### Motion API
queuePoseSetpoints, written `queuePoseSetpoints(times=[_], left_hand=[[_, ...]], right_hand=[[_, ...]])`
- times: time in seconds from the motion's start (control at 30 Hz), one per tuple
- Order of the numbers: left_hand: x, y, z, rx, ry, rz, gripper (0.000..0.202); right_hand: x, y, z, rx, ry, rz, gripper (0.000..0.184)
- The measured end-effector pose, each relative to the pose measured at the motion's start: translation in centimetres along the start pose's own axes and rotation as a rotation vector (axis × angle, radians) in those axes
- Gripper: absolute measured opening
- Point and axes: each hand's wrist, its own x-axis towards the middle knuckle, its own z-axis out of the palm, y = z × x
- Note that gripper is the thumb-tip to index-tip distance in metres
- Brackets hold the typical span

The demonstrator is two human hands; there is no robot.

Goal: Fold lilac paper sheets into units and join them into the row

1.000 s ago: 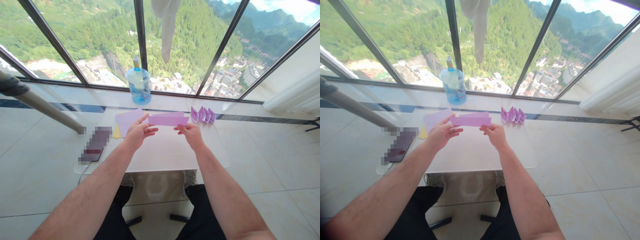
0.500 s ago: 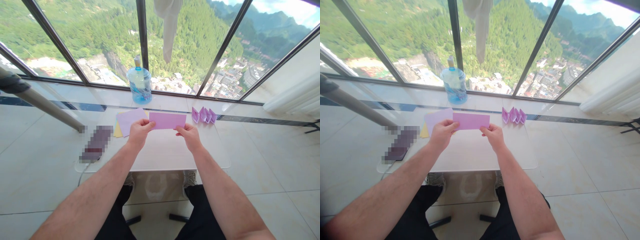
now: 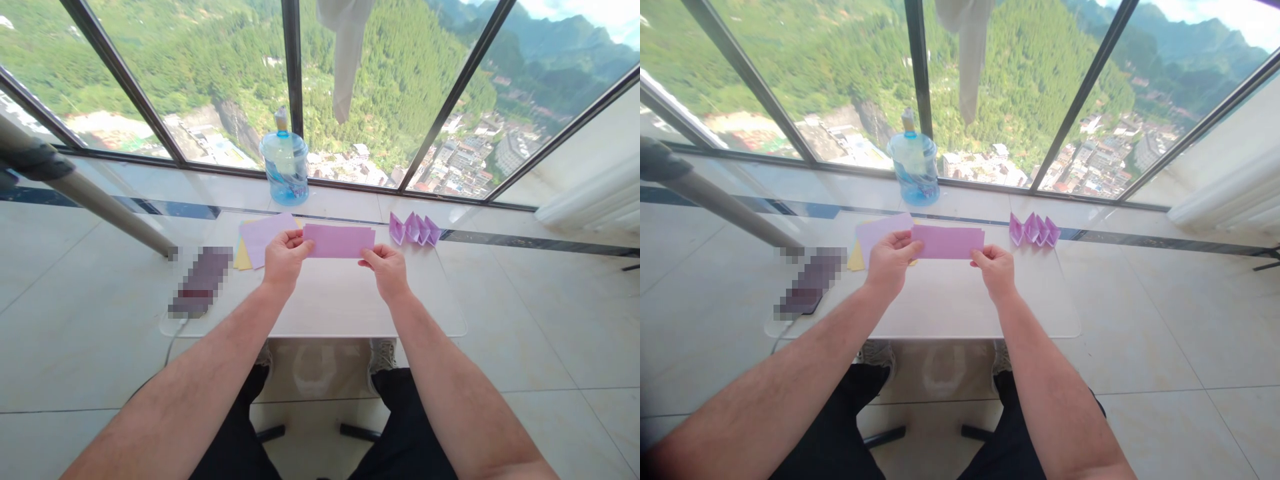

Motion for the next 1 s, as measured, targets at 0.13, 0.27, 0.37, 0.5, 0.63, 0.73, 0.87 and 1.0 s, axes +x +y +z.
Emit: queuePoseSetpoints(times=[0.13,0.27,0.37,0.5,0.63,0.73,0.87,1.0], left_hand=[[-0.02,-0.03,0.03,-0.009,0.018,-0.014,0.041],[-0.11,0.11,0.07,-0.004,0.022,-0.023,0.040],[-0.17,0.23,0.11,0.009,0.028,-0.027,0.039],[-0.22,0.35,0.14,0.012,0.042,-0.028,0.038],[-0.19,0.30,0.11,-0.001,0.047,-0.033,0.038],[-0.11,0.19,0.07,0.001,0.044,-0.031,0.039],[-0.04,0.14,0.06,0.011,0.043,-0.029,0.040],[-0.09,0.22,0.08,0.008,0.043,-0.029,0.039]], right_hand=[[0.11,0.13,-0.01,0.016,-0.006,-0.003,0.026],[0.20,0.24,-0.01,0.010,-0.005,0.003,0.026],[0.17,0.20,-0.02,-0.001,-0.001,0.005,0.026],[0.14,0.14,-0.03,-0.012,-0.003,0.002,0.026],[0.15,0.13,0.01,0.000,-0.003,-0.002,0.026],[0.17,0.14,0.04,-0.002,0.002,-0.003,0.027],[0.19,0.14,0.03,-0.002,0.003,-0.008,0.027],[0.16,0.12,0.04,0.002,-0.006,-0.009,0.026]])
